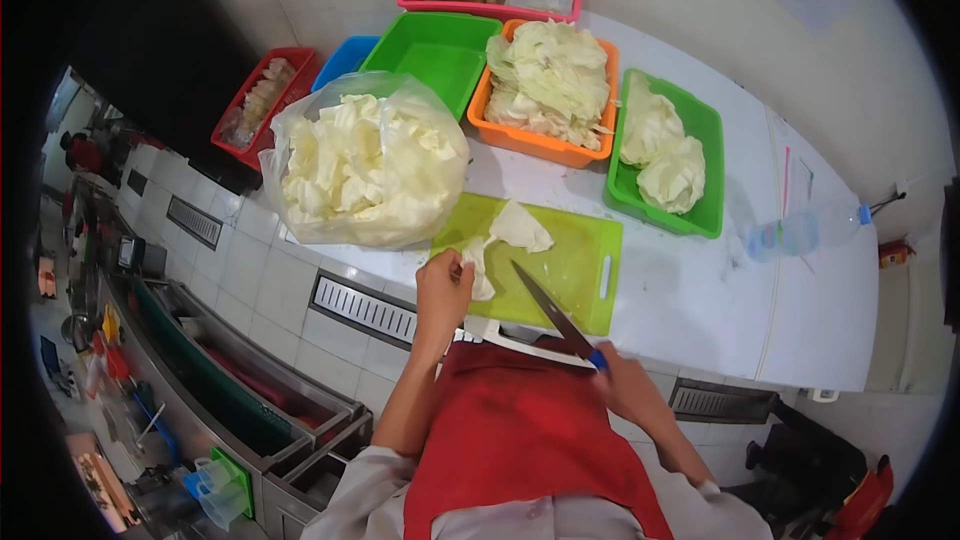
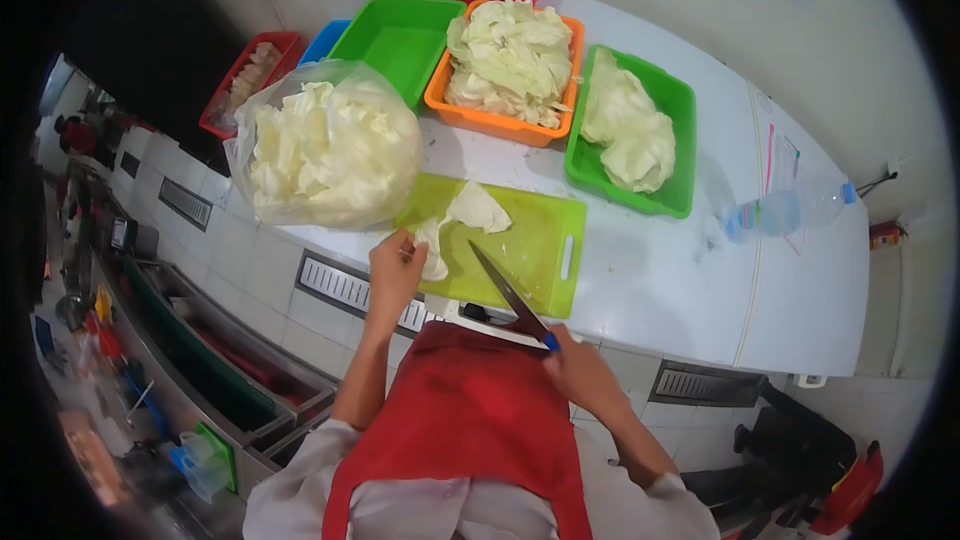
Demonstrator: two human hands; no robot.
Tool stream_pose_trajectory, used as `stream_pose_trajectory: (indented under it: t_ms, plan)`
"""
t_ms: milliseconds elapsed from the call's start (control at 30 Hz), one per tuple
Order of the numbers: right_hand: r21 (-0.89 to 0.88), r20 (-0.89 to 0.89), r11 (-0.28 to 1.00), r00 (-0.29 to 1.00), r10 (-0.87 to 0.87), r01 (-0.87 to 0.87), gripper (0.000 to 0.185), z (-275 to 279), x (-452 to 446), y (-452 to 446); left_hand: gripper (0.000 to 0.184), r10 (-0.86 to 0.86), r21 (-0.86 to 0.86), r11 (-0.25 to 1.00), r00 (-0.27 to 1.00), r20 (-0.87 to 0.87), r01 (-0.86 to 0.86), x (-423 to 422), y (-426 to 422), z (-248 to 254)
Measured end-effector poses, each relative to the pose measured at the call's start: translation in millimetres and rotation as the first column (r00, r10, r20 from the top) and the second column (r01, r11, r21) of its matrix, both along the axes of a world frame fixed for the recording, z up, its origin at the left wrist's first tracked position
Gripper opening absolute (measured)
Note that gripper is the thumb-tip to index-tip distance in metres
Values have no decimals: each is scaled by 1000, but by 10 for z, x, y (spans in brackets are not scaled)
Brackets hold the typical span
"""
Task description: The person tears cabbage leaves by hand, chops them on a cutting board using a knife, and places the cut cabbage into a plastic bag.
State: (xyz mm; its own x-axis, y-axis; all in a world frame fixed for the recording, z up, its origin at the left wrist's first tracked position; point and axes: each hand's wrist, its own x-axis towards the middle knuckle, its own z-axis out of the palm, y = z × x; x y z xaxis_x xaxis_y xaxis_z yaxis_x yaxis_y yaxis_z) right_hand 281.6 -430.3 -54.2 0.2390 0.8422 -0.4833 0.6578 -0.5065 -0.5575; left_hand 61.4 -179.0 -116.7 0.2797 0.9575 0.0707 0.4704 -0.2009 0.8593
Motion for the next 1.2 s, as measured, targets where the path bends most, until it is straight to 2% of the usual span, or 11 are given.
stream_pose_trajectory:
  t_ms: [200,333,400,533,600,667,867,933,1000,1067,1200]
  plan:
    - [168,65,958,967,-247,234,38,150,352,-281,16,-255,151,958,965,65,244,94,126,1072]
    - [332,-44,888,945,-323,319,35,-61,276,31,17,-470,154,875,882,42,459,407,554,1125]
    - [334,-59,885,945,-322,323,35,-150,242,160,17,-515,-252,814,851,106,524,619,700,1035]
    - [320,-94,885,941,-326,338,36,-344,250,257,17,-517,-286,788,838,174,545,828,861,917]
    - [314,-144,877,931,-335,364,37,-420,236,231,25,-365,112,928,928,80,356,974,992,1029]
    - [334,-138,871,933,-333,361,38,-520,249,233,36,-265,389,895,961,74,217,1341,1345,1108]
    - [368,-117,870,945,-307,328,37,-500,270,322,46,-216,436,864,968,-130,251,1876,1813,1047]
    - [346,-117,883,948,-296,318,37,-474,263,381,39,-132,721,693,987,92,25,1546,1470,1179]
    - [300,-121,882,932,-341,362,35,-459,267,407,30,-255,411,900,940,226,146,883,866,1403]
    - [269,-127,901,940,-317,340,34,-463,267,438,25,-221,78,974,968,121,213,212,546,1098]
    - [276,-76,925,966,-249,260,32,-496,261,514,24,-44,-43,998,990,-133,38,-755,196,36]
